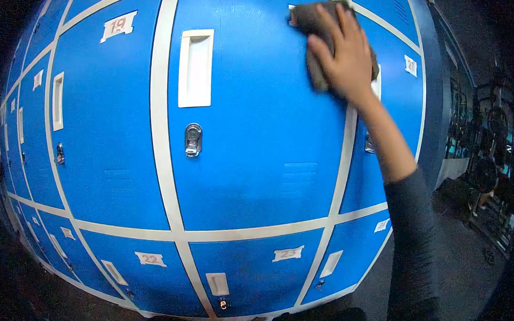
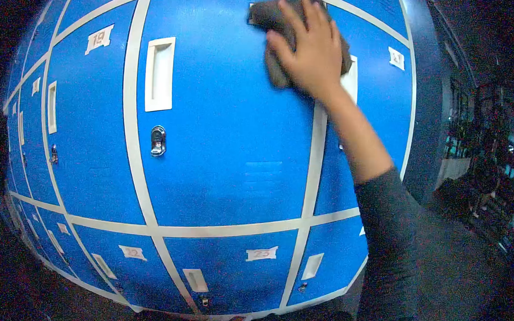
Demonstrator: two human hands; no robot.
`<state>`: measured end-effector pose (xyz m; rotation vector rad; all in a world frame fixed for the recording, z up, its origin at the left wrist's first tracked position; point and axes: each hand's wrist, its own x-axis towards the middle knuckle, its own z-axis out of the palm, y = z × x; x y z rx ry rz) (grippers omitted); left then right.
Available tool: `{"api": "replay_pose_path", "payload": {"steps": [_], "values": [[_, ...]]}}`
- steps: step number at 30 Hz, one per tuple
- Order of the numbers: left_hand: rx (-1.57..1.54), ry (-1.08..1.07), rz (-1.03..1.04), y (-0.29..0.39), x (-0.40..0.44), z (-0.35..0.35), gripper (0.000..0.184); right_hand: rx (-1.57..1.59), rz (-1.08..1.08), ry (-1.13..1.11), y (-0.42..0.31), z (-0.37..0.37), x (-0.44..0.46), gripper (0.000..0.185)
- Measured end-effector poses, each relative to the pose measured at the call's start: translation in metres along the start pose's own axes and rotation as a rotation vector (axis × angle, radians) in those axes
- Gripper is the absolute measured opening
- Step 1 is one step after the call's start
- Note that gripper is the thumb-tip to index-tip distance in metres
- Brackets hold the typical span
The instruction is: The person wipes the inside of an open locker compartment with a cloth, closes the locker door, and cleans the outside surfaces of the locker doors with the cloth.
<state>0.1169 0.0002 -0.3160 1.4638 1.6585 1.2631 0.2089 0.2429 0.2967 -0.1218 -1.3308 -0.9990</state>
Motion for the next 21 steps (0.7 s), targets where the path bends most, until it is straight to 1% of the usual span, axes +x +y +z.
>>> {"api": "replay_pose_path", "payload": {"steps": [3,5,6,7,9,10,11,13,14,16,18,19,21], "values": [[-0.062,-0.083,-0.159,-0.022,0.002,0.008,0.058,0.147,-0.017,-0.179,-0.048,-0.039,-0.057,0.064],[-0.485,0.1,0.041,-0.075,0.0,0.038,0.056,0.247,-0.087,-0.376,-0.081,-0.07,-0.103,0.07],[-0.511,0.124,0.152,-0.084,0.001,0.042,0.056,0.28,-0.134,-0.505,-0.096,-0.084,-0.132,0.074],[-0.536,0.147,0.266,-0.093,0.002,0.044,0.056,0.338,-0.213,-0.593,-0.107,-0.096,-0.162,0.074],[-0.685,-0.027,0.032,-0.13,0.006,0.042,0.055,0.374,-0.382,-0.638,-0.125,-0.115,-0.212,0.075],[-0.756,-0.109,-0.083,-0.132,0.009,0.037,0.055,0.393,-0.457,-0.67,-0.13,-0.121,-0.218,0.076],[-0.463,0.001,0.085,-0.134,0.008,0.037,0.055,0.392,-0.52,-0.676,-0.126,-0.119,-0.217,0.077],[0.133,0.209,0.397,-0.086,0.001,0.026,0.054,0.388,-0.644,-0.693,-0.116,-0.113,-0.196,0.078],[0.065,0.158,0.226,-0.061,0.002,0.02,0.054,0.477,-0.679,-0.745,-0.108,-0.102,-0.185,0.079],[-0.078,0.05,-0.115,-0.008,0.007,0.006,0.055,0.555,-0.657,-0.75,-0.099,-0.086,-0.138,0.078],[-0.222,-0.059,-0.46,0.031,0.009,-0.006,0.055,0.484,-0.555,-0.584,-0.086,-0.065,-0.086,0.073],[-0.295,-0.116,-0.633,0.038,0.008,-0.008,0.055,0.428,-0.507,-0.468,-0.08,-0.054,-0.058,0.07],[-0.129,-0.009,-0.259,0.027,-0.003,-0.007,0.054,0.341,-0.418,-0.233,-0.055,-0.019,-0.007,0.063]]}}
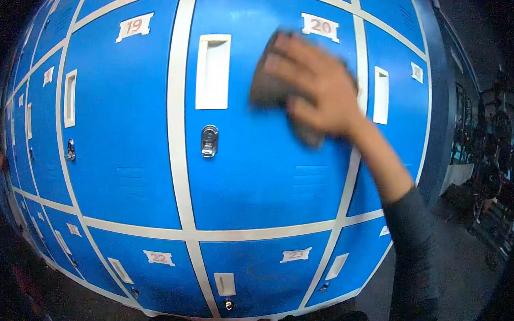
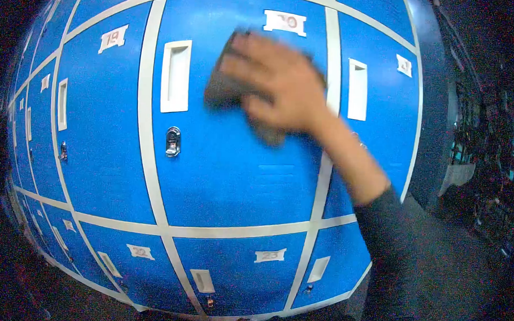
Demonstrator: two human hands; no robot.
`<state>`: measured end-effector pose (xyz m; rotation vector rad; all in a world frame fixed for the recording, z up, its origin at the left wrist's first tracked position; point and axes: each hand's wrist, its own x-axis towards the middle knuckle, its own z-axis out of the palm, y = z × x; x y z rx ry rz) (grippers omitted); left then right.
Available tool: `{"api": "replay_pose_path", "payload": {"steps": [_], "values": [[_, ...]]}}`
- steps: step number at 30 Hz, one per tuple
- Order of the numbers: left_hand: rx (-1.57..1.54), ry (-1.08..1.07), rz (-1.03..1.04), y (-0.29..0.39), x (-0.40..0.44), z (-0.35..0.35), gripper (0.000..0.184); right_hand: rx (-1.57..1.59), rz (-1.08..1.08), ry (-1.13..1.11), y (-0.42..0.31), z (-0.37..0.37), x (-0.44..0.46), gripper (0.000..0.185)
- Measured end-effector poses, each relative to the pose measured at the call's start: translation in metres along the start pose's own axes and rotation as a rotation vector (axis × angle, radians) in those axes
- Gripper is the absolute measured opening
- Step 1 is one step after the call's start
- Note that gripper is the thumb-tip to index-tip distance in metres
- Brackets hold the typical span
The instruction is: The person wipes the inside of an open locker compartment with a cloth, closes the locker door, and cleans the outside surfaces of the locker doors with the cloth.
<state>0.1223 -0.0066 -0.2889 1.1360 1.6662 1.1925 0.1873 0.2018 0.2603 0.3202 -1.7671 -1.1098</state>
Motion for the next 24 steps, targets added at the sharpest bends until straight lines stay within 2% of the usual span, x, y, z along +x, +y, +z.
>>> {"api": "replay_pose_path", "payload": {"steps": [2,4,7,10,12,13,16,19,21,22,23,24], "values": [[0.129,0.123,0.336,-0.023,0.001,0.001,0.053,-0.084,0.119,0.15,0.048,0.007,0.031,0.059],[0.235,0.257,0.628,-0.04,0.014,0.001,0.052,-0.253,0.405,0.088,0.058,0.001,0.055,0.059],[-0.041,0.089,0.331,-0.033,0.007,-0.002,0.05,-0.258,0.44,0.122,0.063,0.005,0.067,0.059],[-0.294,0.09,0.162,-0.035,0.002,0.008,0.051,-0.316,0.424,0.073,0.041,0.003,0.054,0.061],[-0.613,0.089,0.197,-0.051,0.005,0.017,0.05,-0.246,0.177,0.23,0.029,0.018,0.034,0.059],[-0.771,0.087,0.213,-0.056,0.004,0.02,0.049,-0.175,0.162,0.155,0.012,0.017,0.025,0.06],[-0.313,0.155,0.346,-0.042,-0.002,0.013,0.048,0.024,0.073,-0.126,-0.06,0.002,-0.008,0.064],[0.148,0.227,0.473,-0.027,-0.005,0.005,0.047,0.36,-0.185,-0.417,-0.123,0.009,-0.057,0.069],[-0.243,0.056,0.138,-0.082,0.019,0.02,0.048,0.527,-0.358,-0.5,-0.14,0.018,-0.078,0.069],[-0.435,-0.03,-0.03,-0.083,0.025,0.02,0.048,0.568,-0.426,-0.512,-0.141,0.022,-0.082,0.07],[-0.112,0.126,0.297,-0.087,0.025,0.019,0.048,0.609,-0.494,-0.524,-0.14,0.025,-0.085,0.07],[0.22,0.278,0.613,-0.051,0.009,0.009,0.047,0.584,-0.497,-0.524,-0.132,0.024,-0.078,0.069]]}}
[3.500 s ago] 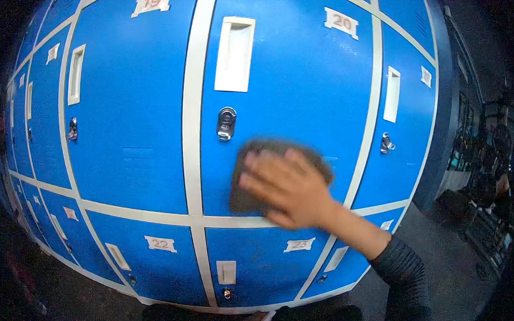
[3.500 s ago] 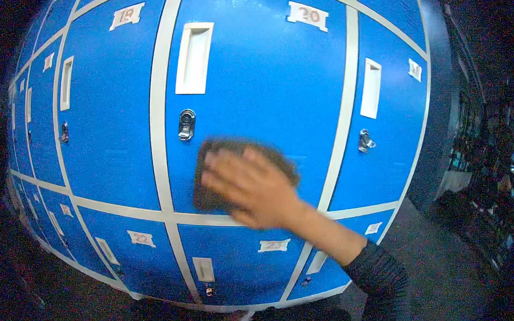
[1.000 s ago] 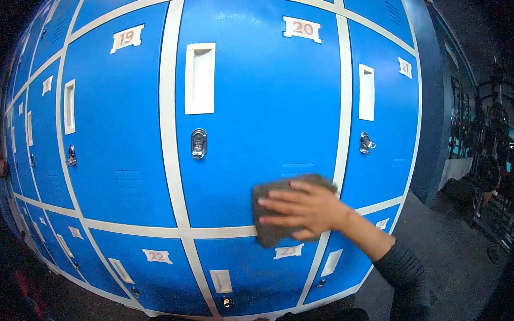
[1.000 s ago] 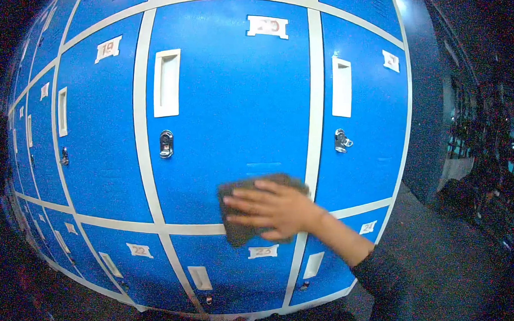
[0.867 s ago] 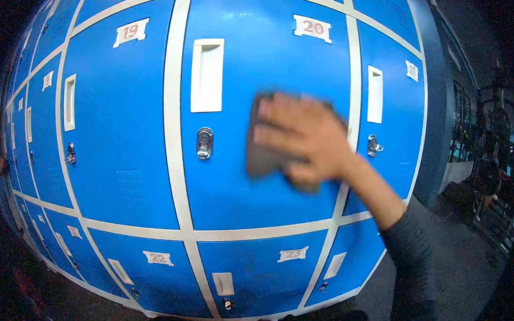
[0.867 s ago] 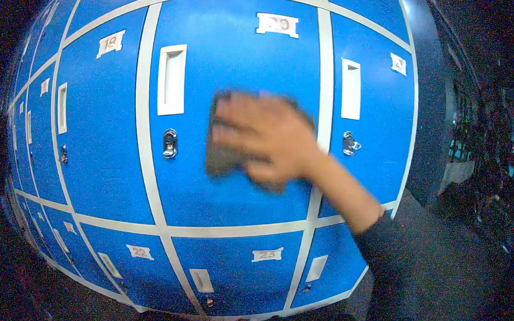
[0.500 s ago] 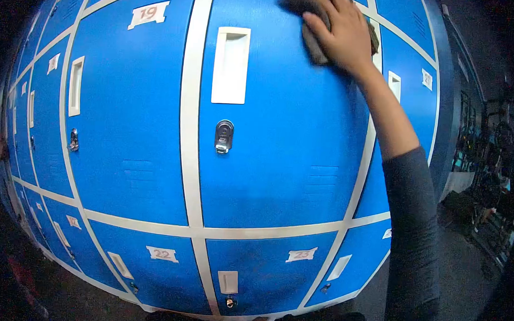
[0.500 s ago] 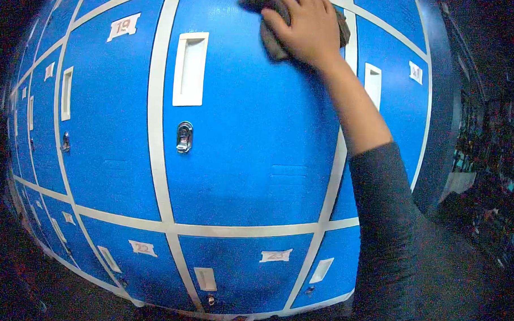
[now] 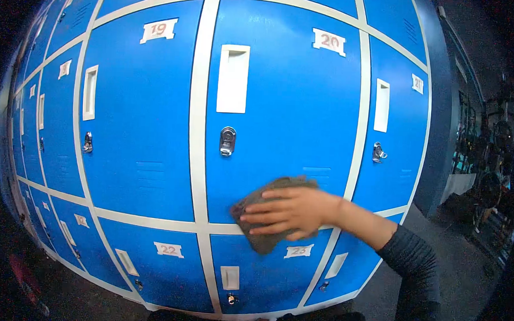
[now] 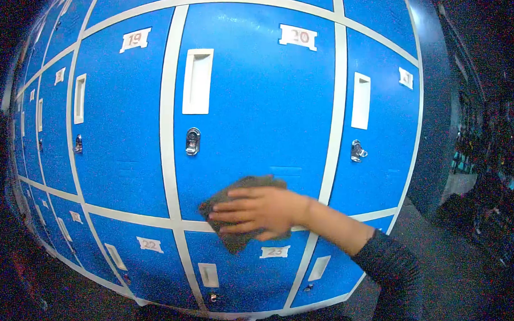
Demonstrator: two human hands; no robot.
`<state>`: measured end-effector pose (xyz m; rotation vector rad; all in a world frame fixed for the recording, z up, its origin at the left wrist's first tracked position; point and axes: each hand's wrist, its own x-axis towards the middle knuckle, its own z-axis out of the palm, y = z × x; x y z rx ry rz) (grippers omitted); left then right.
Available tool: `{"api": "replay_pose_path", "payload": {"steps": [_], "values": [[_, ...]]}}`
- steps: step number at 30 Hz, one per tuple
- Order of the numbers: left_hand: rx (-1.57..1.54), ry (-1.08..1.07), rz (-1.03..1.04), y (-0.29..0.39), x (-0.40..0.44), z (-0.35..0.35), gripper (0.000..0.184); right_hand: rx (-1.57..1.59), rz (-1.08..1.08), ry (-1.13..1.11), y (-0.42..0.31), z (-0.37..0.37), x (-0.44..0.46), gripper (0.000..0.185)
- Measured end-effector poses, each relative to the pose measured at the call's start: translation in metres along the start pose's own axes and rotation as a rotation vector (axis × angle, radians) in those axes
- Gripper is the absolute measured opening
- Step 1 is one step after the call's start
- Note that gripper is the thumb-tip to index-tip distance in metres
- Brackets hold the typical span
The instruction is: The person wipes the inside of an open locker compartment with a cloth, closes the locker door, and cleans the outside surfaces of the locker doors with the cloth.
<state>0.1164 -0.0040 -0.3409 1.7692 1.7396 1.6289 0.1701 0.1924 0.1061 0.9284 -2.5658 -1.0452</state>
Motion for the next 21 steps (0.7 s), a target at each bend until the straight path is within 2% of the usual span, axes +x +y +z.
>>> {"api": "replay_pose_path", "payload": {"steps": [1,2,4,7,10,12,13,16,18,20,21], "values": [[0.322,0.086,0.343,0.02,0.006,-0.011,0.046,-0.021,0.004,-0.007,0.014,-0.016,0.002,0.069],[0.276,0.055,0.327,0.021,0.006,-0.014,0.046,-0.04,0.008,-0.014,0.029,-0.034,0.004,0.068],[0.179,-0.007,0.292,0.02,0.006,-0.019,0.046,-0.216,0.12,0.108,0.053,-0.069,0.01,0.065],[-0.23,-0.224,-0.381,0.03,0.0,-0.014,0.045,-0.444,0.222,0.291,0.103,-0.125,0.013,0.06],[0.039,-0.112,0.031,0.025,0.008,-0.017,0.044,-0.657,0.267,0.512,0.165,-0.161,0.013,0.059],[0.13,-0.179,-0.03,0.025,0.008,-0.017,0.043,-0.692,0.655,0.464,0.167,-0.181,0.021,0.061],[0.177,-0.215,-0.061,0.025,0.007,-0.018,0.042,-0.75,0.744,0.518,0.175,-0.183,0.027,0.06],[0.289,-0.033,0.226,0.021,0.012,-0.019,0.045,-0.754,0.782,0.628,0.18,-0.178,0.035,0.06],[0.271,-0.055,0.133,0.024,0.005,-0.017,0.048,-0.776,0.8,0.667,0.168,-0.164,0.036,0.06],[0.244,-0.081,0.088,0.025,0.005,-0.018,0.05,-0.819,0.931,0.533,0.139,-0.144,0.039,0.06],[0.22,-0.1,0.088,0.026,0.007,-0.02,0.05,-0.807,0.631,0.72,0.144,-0.124,0.032,0.06]]}}
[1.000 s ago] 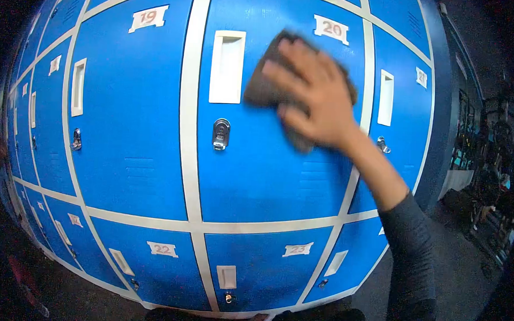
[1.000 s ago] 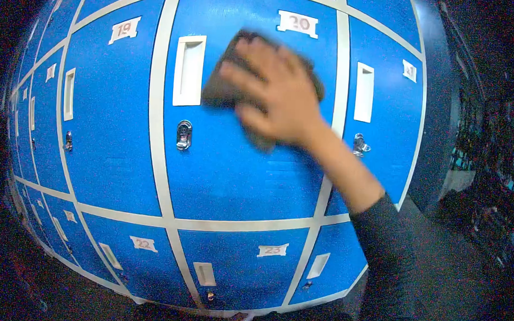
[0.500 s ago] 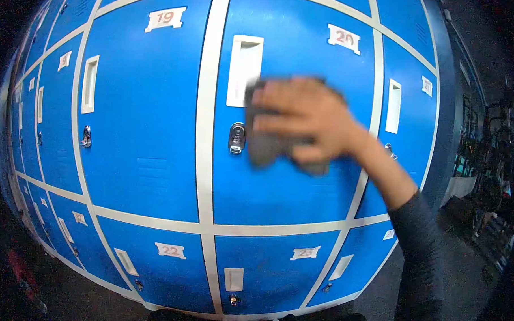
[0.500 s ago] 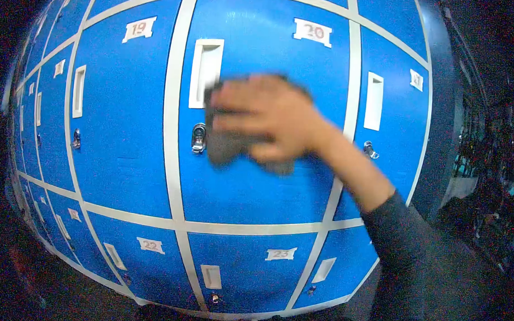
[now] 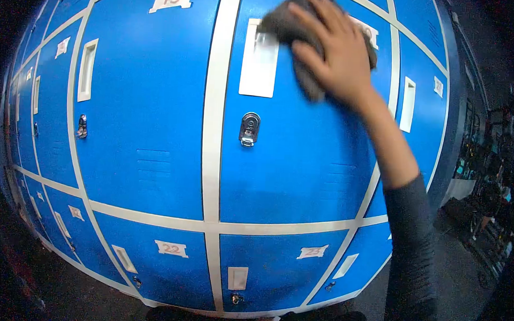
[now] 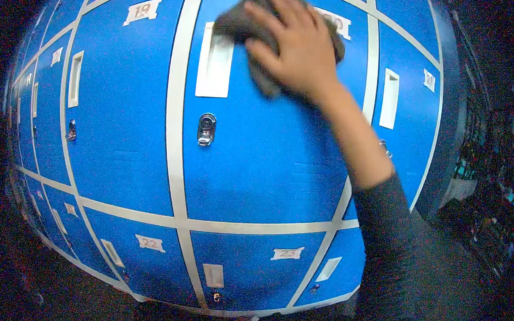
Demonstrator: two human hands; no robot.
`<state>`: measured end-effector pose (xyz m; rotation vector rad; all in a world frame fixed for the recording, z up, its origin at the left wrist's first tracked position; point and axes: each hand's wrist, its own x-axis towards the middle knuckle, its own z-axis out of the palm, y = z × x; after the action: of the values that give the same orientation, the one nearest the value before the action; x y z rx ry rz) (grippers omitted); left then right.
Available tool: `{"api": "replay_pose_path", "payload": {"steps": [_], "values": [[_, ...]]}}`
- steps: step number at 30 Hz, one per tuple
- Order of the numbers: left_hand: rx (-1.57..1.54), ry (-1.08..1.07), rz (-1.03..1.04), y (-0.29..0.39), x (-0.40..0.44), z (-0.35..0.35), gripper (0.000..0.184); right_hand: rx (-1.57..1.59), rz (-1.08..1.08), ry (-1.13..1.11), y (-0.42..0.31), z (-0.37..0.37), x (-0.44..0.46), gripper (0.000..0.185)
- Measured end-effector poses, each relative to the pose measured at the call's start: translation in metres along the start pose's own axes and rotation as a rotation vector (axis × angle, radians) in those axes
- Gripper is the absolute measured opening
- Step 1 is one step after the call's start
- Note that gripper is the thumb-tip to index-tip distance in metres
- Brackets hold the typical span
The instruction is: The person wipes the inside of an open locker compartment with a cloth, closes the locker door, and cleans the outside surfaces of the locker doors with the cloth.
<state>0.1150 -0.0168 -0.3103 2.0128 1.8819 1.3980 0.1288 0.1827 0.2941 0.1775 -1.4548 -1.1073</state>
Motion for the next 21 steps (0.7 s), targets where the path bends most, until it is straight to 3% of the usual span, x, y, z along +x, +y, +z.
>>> {"api": "replay_pose_path", "payload": {"steps": [4,6,8,10,13,14,16,18,21], "values": [[-0.102,-0.082,0.009,0.004,0.006,-0.007,0.051,0.19,0.006,-0.347,-0.075,-0.047,-0.066,0.067],[-0.094,-0.056,0.023,0.005,0.004,-0.008,0.051,0.311,-0.123,-0.524,-0.11,-0.066,-0.107,0.081],[-0.068,-0.016,0.063,0.002,0.001,-0.005,0.051,0.541,-0.348,-0.734,-0.137,-0.082,-0.145,0.084],[-0.023,0.046,0.13,-0.006,-0.004,0.004,0.052,0.412,-0.637,-0.744,-0.15,-0.094,-0.169,0.082],[0.089,0.051,0.128,-0.005,-0.005,0.007,0.051,0.513,-0.677,-0.753,-0.132,-0.085,-0.163,0.078],[0.056,0.088,0.111,-0.004,-0.008,0.007,0.05,0.482,-0.653,-0.745,-0.119,-0.081,-0.153,0.07],[-0.019,0.166,0.08,-0.003,-0.013,0.009,0.05,0.418,-0.352,-0.74,-0.098,-0.076,-0.118,0.065],[-0.047,0.125,0.073,-0.001,-0.007,0.003,0.049,0.249,-0.139,-0.478,-0.069,-0.06,-0.083,0.062],[-0.093,0.047,0.039,-0.004,0.003,-0.001,0.049,0.083,-0.015,-0.191,-0.023,-0.027,-0.026,0.063]]}}
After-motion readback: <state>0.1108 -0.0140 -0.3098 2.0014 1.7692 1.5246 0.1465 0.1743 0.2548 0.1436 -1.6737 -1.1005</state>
